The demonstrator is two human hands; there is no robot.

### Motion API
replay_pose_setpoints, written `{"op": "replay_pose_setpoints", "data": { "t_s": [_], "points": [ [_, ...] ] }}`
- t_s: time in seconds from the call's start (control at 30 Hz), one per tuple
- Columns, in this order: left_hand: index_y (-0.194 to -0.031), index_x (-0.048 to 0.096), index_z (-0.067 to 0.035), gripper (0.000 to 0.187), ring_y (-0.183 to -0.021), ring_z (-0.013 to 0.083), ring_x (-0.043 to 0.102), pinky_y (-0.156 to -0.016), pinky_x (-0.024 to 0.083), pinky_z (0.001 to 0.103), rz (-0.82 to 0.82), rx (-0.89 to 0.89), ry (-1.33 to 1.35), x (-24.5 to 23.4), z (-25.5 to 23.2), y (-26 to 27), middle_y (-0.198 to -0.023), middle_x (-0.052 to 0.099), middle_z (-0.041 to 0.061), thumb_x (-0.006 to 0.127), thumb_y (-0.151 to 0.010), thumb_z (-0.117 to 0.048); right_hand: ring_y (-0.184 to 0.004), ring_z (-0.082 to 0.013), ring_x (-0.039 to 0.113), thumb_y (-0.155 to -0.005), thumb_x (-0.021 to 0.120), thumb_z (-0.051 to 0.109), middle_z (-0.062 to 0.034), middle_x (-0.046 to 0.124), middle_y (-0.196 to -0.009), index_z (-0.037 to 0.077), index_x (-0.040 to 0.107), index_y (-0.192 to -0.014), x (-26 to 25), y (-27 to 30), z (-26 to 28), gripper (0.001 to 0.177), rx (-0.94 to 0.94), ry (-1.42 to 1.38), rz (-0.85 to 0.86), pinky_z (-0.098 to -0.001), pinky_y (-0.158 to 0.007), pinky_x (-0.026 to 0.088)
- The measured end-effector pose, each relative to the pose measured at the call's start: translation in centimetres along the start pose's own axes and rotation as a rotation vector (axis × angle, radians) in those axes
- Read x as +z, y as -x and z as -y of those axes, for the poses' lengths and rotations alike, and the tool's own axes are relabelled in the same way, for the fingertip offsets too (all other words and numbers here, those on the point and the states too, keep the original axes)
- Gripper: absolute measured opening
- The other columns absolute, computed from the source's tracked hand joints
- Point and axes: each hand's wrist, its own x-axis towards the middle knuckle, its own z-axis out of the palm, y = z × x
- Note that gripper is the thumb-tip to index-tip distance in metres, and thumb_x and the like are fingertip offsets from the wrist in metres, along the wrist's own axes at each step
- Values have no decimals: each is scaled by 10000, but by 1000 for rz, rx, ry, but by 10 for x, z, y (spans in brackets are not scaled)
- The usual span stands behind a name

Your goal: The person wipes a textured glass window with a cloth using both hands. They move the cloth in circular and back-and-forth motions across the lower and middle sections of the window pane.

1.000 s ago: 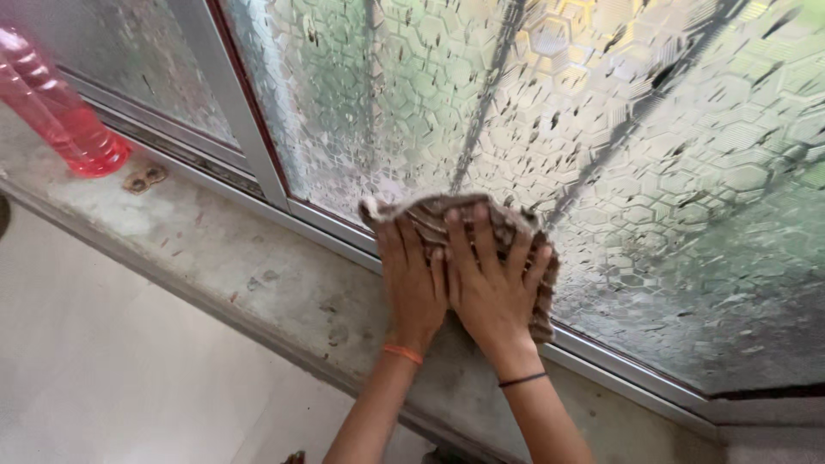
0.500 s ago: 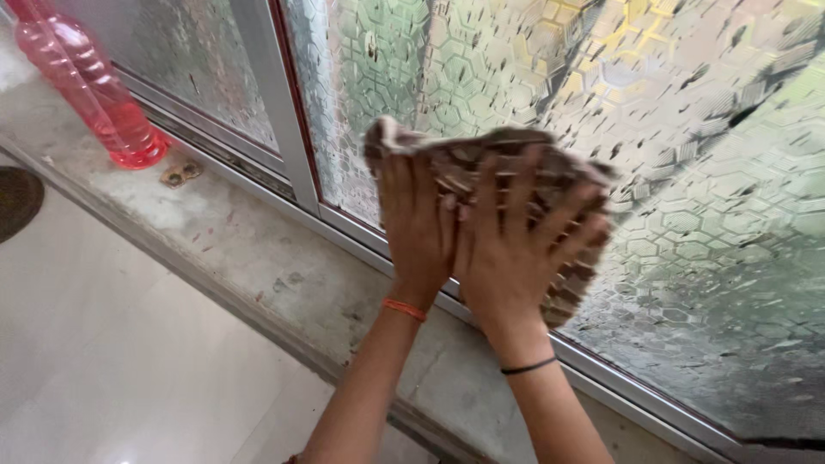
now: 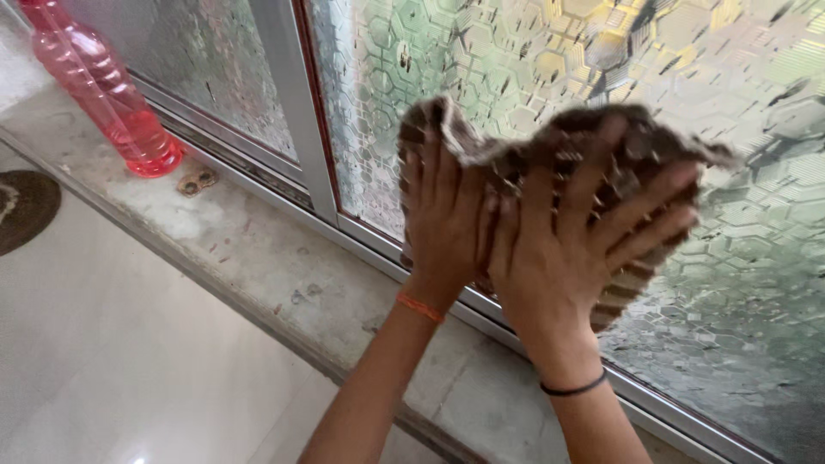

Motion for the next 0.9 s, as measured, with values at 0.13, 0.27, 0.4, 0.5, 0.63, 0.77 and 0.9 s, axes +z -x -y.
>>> {"op": "replay_pose_setpoints", "data": {
  "t_s": [0.13, 0.27, 0.4, 0.5, 0.63, 0.77, 0.9],
  "points": [
    [-1600, 334, -40, 553, -1599, 402, 262, -1343, 221, 568, -97, -178, 32, -6, 51, 4, -1659, 353, 245, 295, -1149, -358, -1579, -512, 71, -1213, 477, 431, -76, 170, -1799, 166, 439, -1682, 23, -27, 55, 540, -256, -55, 0, -687, -1222, -60],
    [-1633, 239, 14, 570, -1581, 497, 190, -1297, 157, 582, 45, -322, 98, -10, 62, 69, -1677, 255, 313, 313, -1154, -287, -1610, -331, 91, -1121, 446, 399, -2, 219, -1754, 243, 397, -1688, 54, 22, 69, 591, -433, 186, 3, -547, -1264, -54],
    [-1532, 380, 39, 534, -1541, 503, 272, -1328, 145, 610, 163, -184, 96, -13, 47, 95, -1558, 394, 289, 396, -1087, -255, -1577, -393, 71, -1068, 482, 377, -17, 218, -1743, 232, 402, -1653, 59, 54, 42, 608, -299, -25, 185, -590, -1241, -37],
    [-1445, 463, 2, 438, -1548, 485, 316, -1344, 172, 623, 122, -124, 40, -4, 44, 59, -1472, 470, 246, 438, -1087, -249, -1537, -533, 35, -1138, 495, 354, -138, 192, -1752, 159, 438, -1676, 40, 38, 31, 575, -175, -129, 90, -678, -1192, -65],
    [-1559, 399, 2, 535, -1561, 450, 305, -1330, 214, 566, -31, -69, -32, -7, 66, 6, -1602, 413, 250, 509, -1093, -238, -1582, -503, 5, -1198, 493, 320, -74, 172, -1796, 200, 498, -1604, 30, -21, 52, 424, -252, 29, -89, -663, -1241, -104],
    [-1606, 335, 21, 634, -1573, 416, 314, -1311, 281, 486, -95, -297, 121, -24, 85, 19, -1662, 350, 248, 601, -1095, -245, -1614, -416, 30, -1109, 516, 320, -60, 177, -1783, 204, 458, -1661, 57, -42, 103, 567, -473, 79, -136, -595, -1290, -105],
    [-1551, 379, 14, 616, -1479, 447, 360, -1229, 330, 501, 94, -225, -64, -32, 84, 63, -1598, 398, 242, 608, -1033, -229, -1618, -325, 96, -1038, 494, 266, -48, 231, -1751, 121, 450, -1617, 92, -9, 126, 598, -557, 20, -64, -515, -1299, -40]
  ]
}}
